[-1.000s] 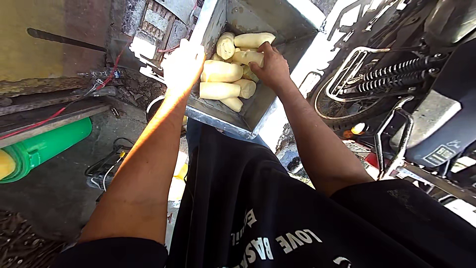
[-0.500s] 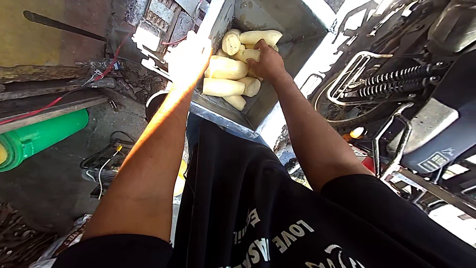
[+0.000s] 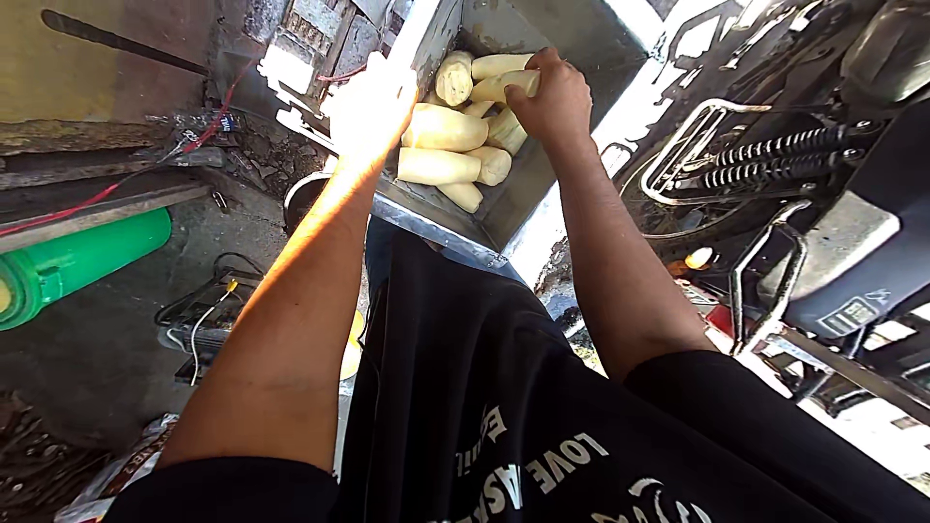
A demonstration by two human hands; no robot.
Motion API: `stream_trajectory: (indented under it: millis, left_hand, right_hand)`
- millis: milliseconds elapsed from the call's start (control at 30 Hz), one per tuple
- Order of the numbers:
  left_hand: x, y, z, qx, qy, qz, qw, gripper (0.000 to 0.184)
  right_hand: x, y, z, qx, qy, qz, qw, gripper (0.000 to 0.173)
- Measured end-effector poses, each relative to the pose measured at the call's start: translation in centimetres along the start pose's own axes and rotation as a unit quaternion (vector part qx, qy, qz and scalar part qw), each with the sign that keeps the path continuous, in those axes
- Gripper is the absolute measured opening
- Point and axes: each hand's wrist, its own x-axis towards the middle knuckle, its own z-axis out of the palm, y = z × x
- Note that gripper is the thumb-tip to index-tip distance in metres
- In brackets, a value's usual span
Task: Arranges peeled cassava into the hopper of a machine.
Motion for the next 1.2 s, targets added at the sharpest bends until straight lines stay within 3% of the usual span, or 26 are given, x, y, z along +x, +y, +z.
stream_trajectory:
  millis: [267,500,633,767,933,1200]
  left_hand:
    - [0.0,0.1,0.1,0.004,-0.003,-0.004,1.0,0.056]
    - [0.0,-0.2,0.3,0.011,0.011,0.016,1.0,0.054]
    - [0.1,0.0,0.2,0.014,0.01,0.009,1.0,0.054]
    - [0.1,-0.1,0.2,-0.003,0.004,0.008,1.0,0.052]
    - [0.2,-0.1,0.3,0.004,0.01,0.012,1.0,0.056]
    - [0.1,-0.1,-0.1,-0.001,0.001,0.005,1.0,0.054]
  right_hand:
    - [1.7,0.3,5.2,0.012,-0.039,0.0,0.999,0.053]
    - [2.8,0.3,5.6,0.003,-0.065,-0.011,0.998,0.054]
    - [2.4,-0.3,3.2,-0.043,-0.042,-0.026,0.998,0.054]
    - [0.1,-1.2,-1.9,-0.07,0.02,-0.023,0.997,0.054]
    - [-3.6,-0.7,-6.1,-0.075,0.027,-0.013,0.997,0.053]
    - [-2.0,0.2,1.1,-0.033,0.003,-0.014,0.999,0.049]
